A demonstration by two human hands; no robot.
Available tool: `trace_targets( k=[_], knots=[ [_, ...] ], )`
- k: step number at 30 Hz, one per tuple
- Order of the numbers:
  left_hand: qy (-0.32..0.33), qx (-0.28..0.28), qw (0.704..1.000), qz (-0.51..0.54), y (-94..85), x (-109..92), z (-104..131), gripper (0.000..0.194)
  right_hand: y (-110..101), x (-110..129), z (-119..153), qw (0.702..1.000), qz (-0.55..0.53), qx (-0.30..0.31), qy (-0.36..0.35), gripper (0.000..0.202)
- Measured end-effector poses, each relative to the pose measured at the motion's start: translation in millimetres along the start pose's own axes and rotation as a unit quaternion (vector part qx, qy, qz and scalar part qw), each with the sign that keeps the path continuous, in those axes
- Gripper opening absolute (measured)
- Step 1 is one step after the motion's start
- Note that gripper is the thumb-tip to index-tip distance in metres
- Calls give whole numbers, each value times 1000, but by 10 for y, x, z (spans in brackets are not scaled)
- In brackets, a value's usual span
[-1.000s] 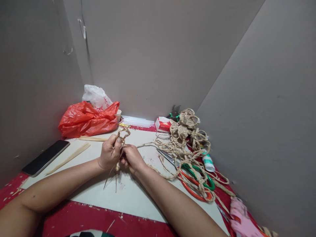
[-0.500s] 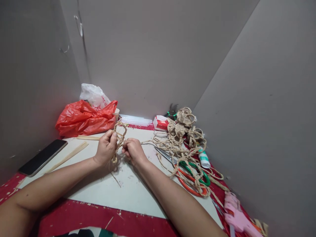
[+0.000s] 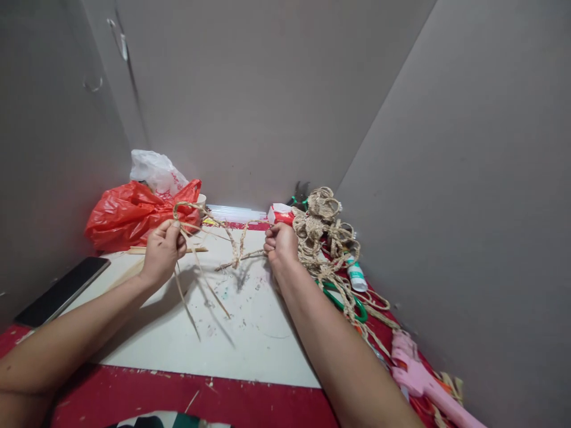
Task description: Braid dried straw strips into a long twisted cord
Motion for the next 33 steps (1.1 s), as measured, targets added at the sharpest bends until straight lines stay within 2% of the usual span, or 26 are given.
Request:
trace_targets(
  k=[3, 6, 9, 12, 14, 16, 20, 22, 23, 25, 26, 27, 28, 30, 31, 33],
  knots=[
    [-15, -23, 999, -27, -178, 108, -192, 31, -120, 335, -23, 997, -14, -45, -68, 11],
    [-69, -6, 994, -81, -285, 307, -357, 22, -323, 779, -33, 985, -24, -90, -142, 12],
    [-131, 34, 986, -92, -291, 462, -417, 21, -662, 1239, -36, 964, -27, -161, -210, 16],
    [-168, 58, 982, -57, -245, 501, -394, 21, -1029, 1570, -30, 936, -1, -238, -260, 19],
    [-200, 80, 976, -26, -183, 530, -357, 21, -1180, 1660, -67, 930, 47, -254, -262, 19],
    [-233, 108, 966, 4, -110, 571, -314, 22, -1264, 1649, -136, 931, 88, -251, -249, 17],
    [-263, 128, 956, 21, -58, 626, -266, 15, -1281, 1585, -274, 916, 227, -229, -237, 8],
    [-254, 131, 958, -5, -49, 628, -253, 16, -1203, 1604, -291, 893, 305, -215, -250, 5],
    [-246, 138, 959, -23, -33, 622, -242, 17, -1128, 1656, -251, 872, 341, -214, -278, 9],
    [-228, 163, 959, -51, 29, 597, -206, 21, -856, 1771, -72, 819, 395, -195, -369, 21],
    [-222, 177, 957, -61, 67, 586, -181, 22, -645, 1784, 47, 790, 421, -161, -416, 26],
    [-218, 191, 955, -69, 106, 573, -152, 22, -409, 1725, 153, 780, 428, -101, -445, 28],
    [-214, 203, 952, -78, 143, 558, -122, 23, -151, 1587, 241, 787, 418, -12, -453, 29],
    [-206, 230, 946, -94, 222, 518, -54, 24, 313, 1176, 430, 788, 412, 150, -432, 28],
    [-199, 244, 944, -102, 262, 491, -18, 24, 533, 916, 542, 768, 421, 238, -420, 31],
    [-179, 269, 938, -123, 338, 433, 50, 25, 791, 456, 696, 725, 442, 338, -406, 32]
  ],
)
Point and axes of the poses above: each hand's wrist, its own z-axis away from the middle knuckle, its own y-axis out of the palm, x = y × z, the point moved 9 cm from there along -z, towards the middle knuckle, and after that the axes turned 8 degrees about -y, right-handed, at the moved point
